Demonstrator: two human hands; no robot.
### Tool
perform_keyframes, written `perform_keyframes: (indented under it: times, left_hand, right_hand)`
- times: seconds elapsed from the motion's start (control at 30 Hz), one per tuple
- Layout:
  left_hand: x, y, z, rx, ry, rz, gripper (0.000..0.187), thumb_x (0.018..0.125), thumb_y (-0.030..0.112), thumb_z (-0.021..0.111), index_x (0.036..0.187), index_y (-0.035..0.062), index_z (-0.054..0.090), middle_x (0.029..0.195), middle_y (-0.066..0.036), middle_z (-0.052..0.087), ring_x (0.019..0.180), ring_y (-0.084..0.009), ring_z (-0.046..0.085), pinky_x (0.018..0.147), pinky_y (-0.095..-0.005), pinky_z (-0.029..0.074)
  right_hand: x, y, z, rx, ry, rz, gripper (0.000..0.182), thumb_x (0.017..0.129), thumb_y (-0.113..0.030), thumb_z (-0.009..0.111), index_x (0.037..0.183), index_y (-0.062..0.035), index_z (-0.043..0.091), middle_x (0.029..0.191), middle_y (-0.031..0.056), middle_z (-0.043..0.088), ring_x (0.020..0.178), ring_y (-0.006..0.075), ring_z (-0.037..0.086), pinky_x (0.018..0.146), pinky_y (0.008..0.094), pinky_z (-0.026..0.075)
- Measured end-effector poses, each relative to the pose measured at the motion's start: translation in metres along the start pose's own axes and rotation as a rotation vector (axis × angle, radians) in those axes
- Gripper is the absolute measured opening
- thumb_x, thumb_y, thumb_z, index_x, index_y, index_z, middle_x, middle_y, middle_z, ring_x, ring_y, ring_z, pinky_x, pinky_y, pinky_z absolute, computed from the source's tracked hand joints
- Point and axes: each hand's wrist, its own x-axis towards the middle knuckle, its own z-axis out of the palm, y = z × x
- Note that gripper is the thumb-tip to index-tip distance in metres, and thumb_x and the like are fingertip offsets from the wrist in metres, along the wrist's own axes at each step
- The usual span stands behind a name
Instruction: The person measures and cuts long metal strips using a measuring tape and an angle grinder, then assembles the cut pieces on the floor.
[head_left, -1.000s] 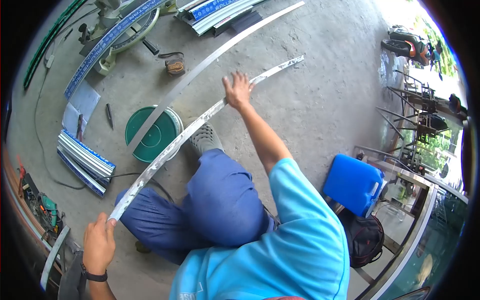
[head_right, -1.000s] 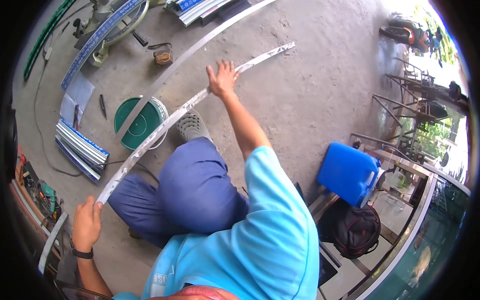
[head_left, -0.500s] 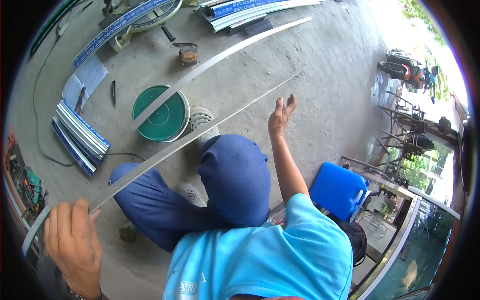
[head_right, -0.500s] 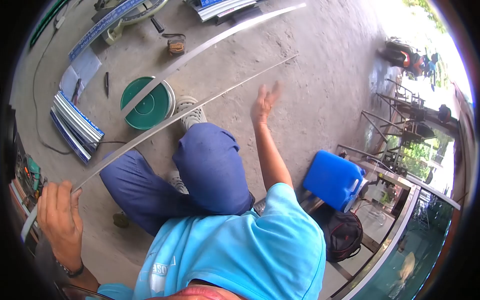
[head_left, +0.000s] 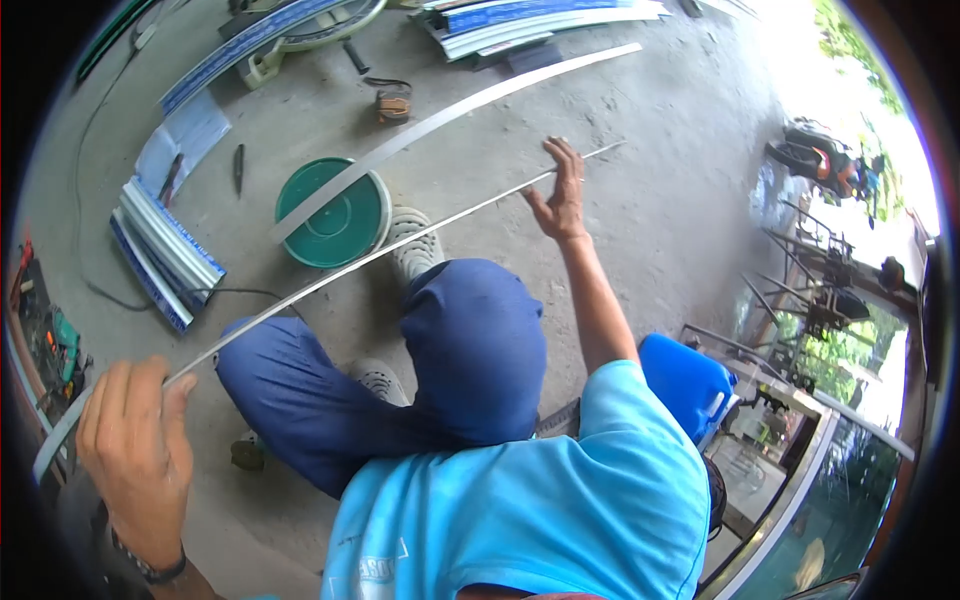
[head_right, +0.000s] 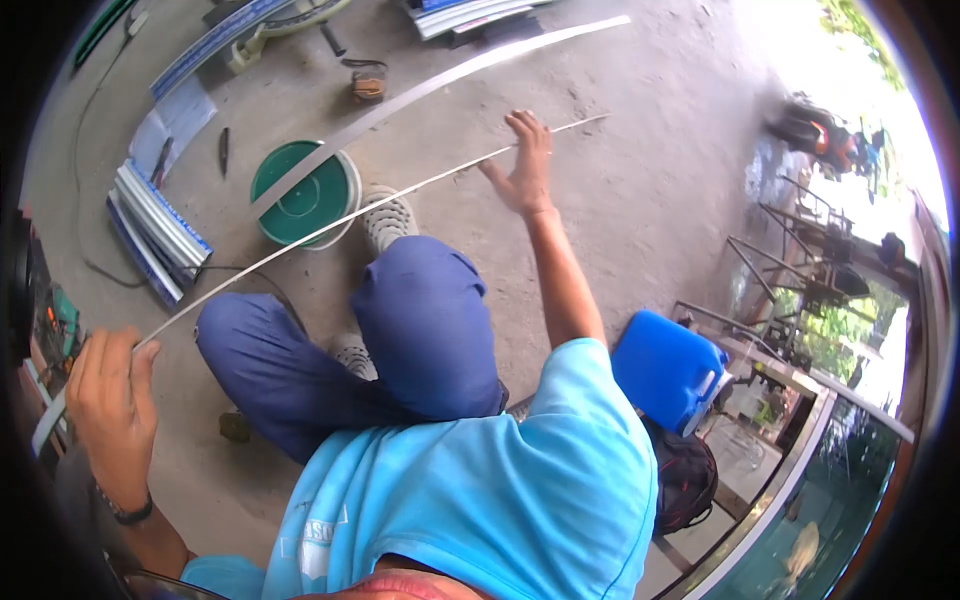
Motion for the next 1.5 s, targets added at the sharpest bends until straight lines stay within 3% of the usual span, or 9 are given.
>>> perform_keyframes:
  times: [0.03,0.13,0.23,0.33,0.37,0.53,0.67,0.97,1.5]
  left_hand:
    - [0.001,-0.001,0.003,-0.018,0.008,-0.024,0.015,0.092,0.009,0.069,0.095,-0.0030,0.060,0.082,-0.017,0.056,0.074,-0.0379,0.055,0.067,-0.0463,0.042]
    - [0.006,-0.009,0.009,-0.003,-0.088,-0.112,0.016,0.093,0.011,0.069,0.092,-0.0014,0.058,0.083,-0.018,0.058,0.076,-0.0397,0.057,0.066,-0.0476,0.042]
    - [0.012,-0.019,0.017,-0.007,-0.099,-0.128,0.020,0.092,0.015,0.070,0.089,0.0004,0.057,0.083,-0.018,0.059,0.078,-0.0401,0.058,0.067,-0.0477,0.043]
    - [0.015,-0.045,0.037,0.057,-0.040,-0.143,0.035,0.094,0.032,0.069,0.085,0.0019,0.055,0.079,-0.018,0.060,0.077,-0.0404,0.060,0.065,-0.0479,0.045]
    - [0.013,-0.062,0.048,0.097,-0.039,-0.165,0.041,0.094,0.039,0.069,0.083,0.0025,0.054,0.077,-0.018,0.061,0.075,-0.0408,0.061,0.064,-0.0482,0.046]
    - [0.012,-0.101,0.084,0.139,-0.011,-0.193,0.053,0.095,0.053,0.064,0.079,0.0041,0.051,0.069,-0.016,0.060,0.066,-0.0415,0.061,0.058,-0.0497,0.046]
    - [0.005,-0.103,0.095,0.191,0.021,-0.169,0.055,0.095,0.056,0.061,0.079,0.0049,0.051,0.068,-0.015,0.059,0.066,-0.0401,0.060,0.058,-0.0486,0.046]
    - [-0.072,-0.119,0.092,0.134,0.253,-0.130,0.057,0.096,0.060,0.058,0.077,0.0076,0.047,0.065,-0.009,0.053,0.061,-0.0320,0.056,0.057,-0.0431,0.045]
    - [-0.128,-0.067,0.165,-0.131,0.271,-0.533,0.057,0.100,0.059,0.053,0.084,0.0047,0.051,0.069,-0.016,0.059,0.066,-0.0413,0.061,0.058,-0.0487,0.047]
  right_hand:
    - [0.002,0.001,0.000,0.016,0.025,-0.043,0.083,0.085,-0.055,0.072,0.147,-0.0071,0.046,0.149,0.0209,0.047,0.147,0.0405,0.035,0.122,0.0574,0.023]
    - [0.033,-0.060,-0.014,0.105,-0.041,-0.286,0.076,0.086,-0.054,0.073,0.138,-0.0021,0.054,0.139,0.0199,0.058,0.134,0.0411,0.050,0.112,0.0523,0.036]
    - [0.078,-0.138,-0.010,0.326,-0.398,-0.400,0.055,0.091,-0.049,0.071,0.122,-0.0042,0.063,0.111,0.0194,0.069,0.108,0.0402,0.065,0.093,0.0479,0.049]
    - [0.085,-0.149,0.018,0.114,-0.783,-0.241,0.036,0.094,-0.041,0.068,0.105,-0.0063,0.063,0.085,0.0176,0.068,0.084,0.0410,0.067,0.074,0.0466,0.052]
    - [0.078,-0.141,0.032,0.181,-0.642,-0.357,0.029,0.096,-0.036,0.066,0.096,-0.0074,0.059,0.073,0.0171,0.063,0.072,0.0429,0.064,0.064,0.0486,0.050]
    - [0.078,-0.127,0.049,0.196,-0.513,-0.286,0.028,0.096,-0.034,0.065,0.095,-0.0062,0.062,0.090,0.0180,0.067,0.088,0.0409,0.066,0.076,0.0492,0.052]
    - [0.075,-0.081,0.039,0.047,-0.572,-0.253,0.031,0.096,-0.034,0.066,0.089,-0.0047,0.059,0.081,0.0156,0.064,0.081,0.0388,0.064,0.071,0.0485,0.050]
    - [0.084,-0.117,-0.086,-0.131,-0.377,-0.350,0.050,0.093,-0.056,0.066,0.079,-0.0087,0.054,0.071,0.0085,0.060,0.068,0.0291,0.063,0.067,0.0431,0.050]
    - [0.044,-0.159,-0.083,-0.340,-0.240,-0.143,0.047,0.093,-0.048,0.069,0.074,-0.0091,0.052,0.066,0.0077,0.057,0.064,0.0277,0.060,0.062,0.0405,0.046]
